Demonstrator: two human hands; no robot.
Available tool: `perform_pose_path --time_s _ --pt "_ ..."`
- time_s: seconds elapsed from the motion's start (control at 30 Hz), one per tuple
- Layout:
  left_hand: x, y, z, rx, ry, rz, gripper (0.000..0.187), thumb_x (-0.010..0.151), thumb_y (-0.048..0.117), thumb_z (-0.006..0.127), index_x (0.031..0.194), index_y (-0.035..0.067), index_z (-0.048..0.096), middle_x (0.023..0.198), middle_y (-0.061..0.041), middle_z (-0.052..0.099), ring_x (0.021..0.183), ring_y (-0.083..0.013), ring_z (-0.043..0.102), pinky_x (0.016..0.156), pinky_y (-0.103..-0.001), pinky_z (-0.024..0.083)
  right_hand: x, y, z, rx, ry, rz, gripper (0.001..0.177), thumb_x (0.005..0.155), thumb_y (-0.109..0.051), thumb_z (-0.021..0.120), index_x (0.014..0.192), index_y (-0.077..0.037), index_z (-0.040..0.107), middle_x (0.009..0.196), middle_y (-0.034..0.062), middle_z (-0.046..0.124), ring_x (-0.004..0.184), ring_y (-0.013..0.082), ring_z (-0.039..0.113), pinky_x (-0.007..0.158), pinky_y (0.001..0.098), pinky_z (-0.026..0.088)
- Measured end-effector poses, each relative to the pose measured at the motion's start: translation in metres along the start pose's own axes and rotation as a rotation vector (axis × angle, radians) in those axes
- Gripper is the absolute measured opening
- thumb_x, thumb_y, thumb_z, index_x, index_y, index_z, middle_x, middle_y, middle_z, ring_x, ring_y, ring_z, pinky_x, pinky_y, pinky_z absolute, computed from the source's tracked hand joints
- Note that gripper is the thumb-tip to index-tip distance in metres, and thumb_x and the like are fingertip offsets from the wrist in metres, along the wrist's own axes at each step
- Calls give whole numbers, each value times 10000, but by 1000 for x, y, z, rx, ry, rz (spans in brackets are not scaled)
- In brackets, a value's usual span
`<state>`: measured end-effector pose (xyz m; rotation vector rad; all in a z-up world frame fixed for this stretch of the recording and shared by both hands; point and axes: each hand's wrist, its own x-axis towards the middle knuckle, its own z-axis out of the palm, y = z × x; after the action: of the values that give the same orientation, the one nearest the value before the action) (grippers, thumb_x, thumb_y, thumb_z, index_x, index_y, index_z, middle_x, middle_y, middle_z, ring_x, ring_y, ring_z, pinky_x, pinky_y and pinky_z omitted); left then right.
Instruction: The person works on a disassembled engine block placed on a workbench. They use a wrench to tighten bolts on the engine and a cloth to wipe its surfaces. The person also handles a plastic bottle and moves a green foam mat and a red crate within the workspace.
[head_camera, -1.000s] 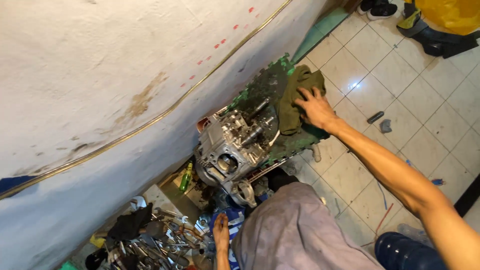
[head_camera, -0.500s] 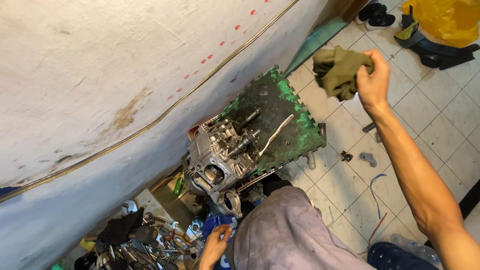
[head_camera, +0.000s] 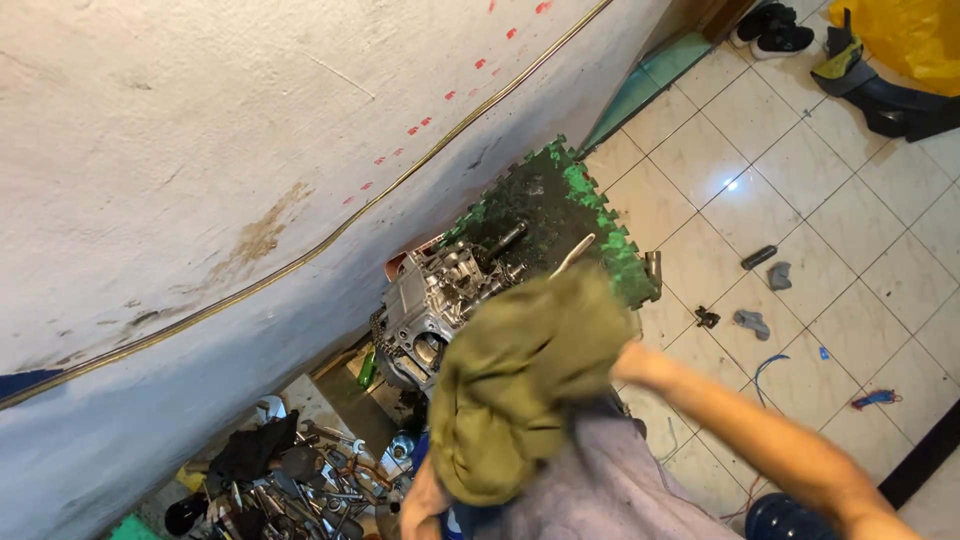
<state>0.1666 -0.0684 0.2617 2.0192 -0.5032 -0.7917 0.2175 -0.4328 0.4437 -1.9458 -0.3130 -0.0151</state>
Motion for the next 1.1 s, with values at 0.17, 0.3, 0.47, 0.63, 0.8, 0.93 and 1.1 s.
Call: perform_pose_path --time_s 0.17,0.3,0.47,0.63,0.8,0.93,1.1 --pt "9 32 27 -364 276 130 615 809 70 673 1416 52 576 1394 -164 671 1296 -321 621 1105 -428 487 -13 -26 80 -324 -154 -161 575 689 -142 766 1234 -22 629 1380 206 582 1287 380 556 1063 443 485" --pt "3 77 14 -951 558 -240 642 748 103 757 1350 15 554 1227 -168 673 1097 -321 652 971 -457 534 -19 -3 63 -165 -482 -93 511 784 -129 695 1277 -11 633 1435 200 591 1279 371 575 1025 428 507" --pt "-19 57 -1 -1060 752 -354 614 733 98 729 1314 -18 572 1139 -185 677 988 -328 670 887 -463 558 26 105 8 -698 -435 126 451 748 -148 734 1196 -123 692 1190 123 650 1155 332 586 959 488 487" --pt "-23 43 -4 -1237 749 -284 589 753 95 694 1311 -50 572 1143 -206 674 970 -347 677 833 -480 569 48 181 -9 -1011 -319 76 578 663 -130 742 1238 -157 686 1414 128 551 1335 358 456 1037 599 335" --pt "-9 44 0 -1405 608 -231 620 736 103 677 1325 -46 552 1174 -215 679 1024 -366 691 862 -498 587 42 190 -39 -1075 -500 176 435 832 -130 697 1262 -180 660 1294 21 598 1284 258 481 1171 541 299" --pt "3 56 3 -1385 537 -228 632 737 113 692 1330 -54 549 1183 -222 675 1025 -367 689 870 -495 587 31 190 -42 -1031 -535 187 488 797 -128 711 1280 -140 644 1254 16 610 1227 257 498 1132 504 328" --pt "16 85 5 -1270 416 -193 677 724 104 729 1355 -41 531 1215 -205 661 1078 -338 672 951 -469 552 20 167 -63 -1093 -507 229 519 730 -88 733 1242 -148 674 1224 37 606 1209 252 512 1075 434 411"
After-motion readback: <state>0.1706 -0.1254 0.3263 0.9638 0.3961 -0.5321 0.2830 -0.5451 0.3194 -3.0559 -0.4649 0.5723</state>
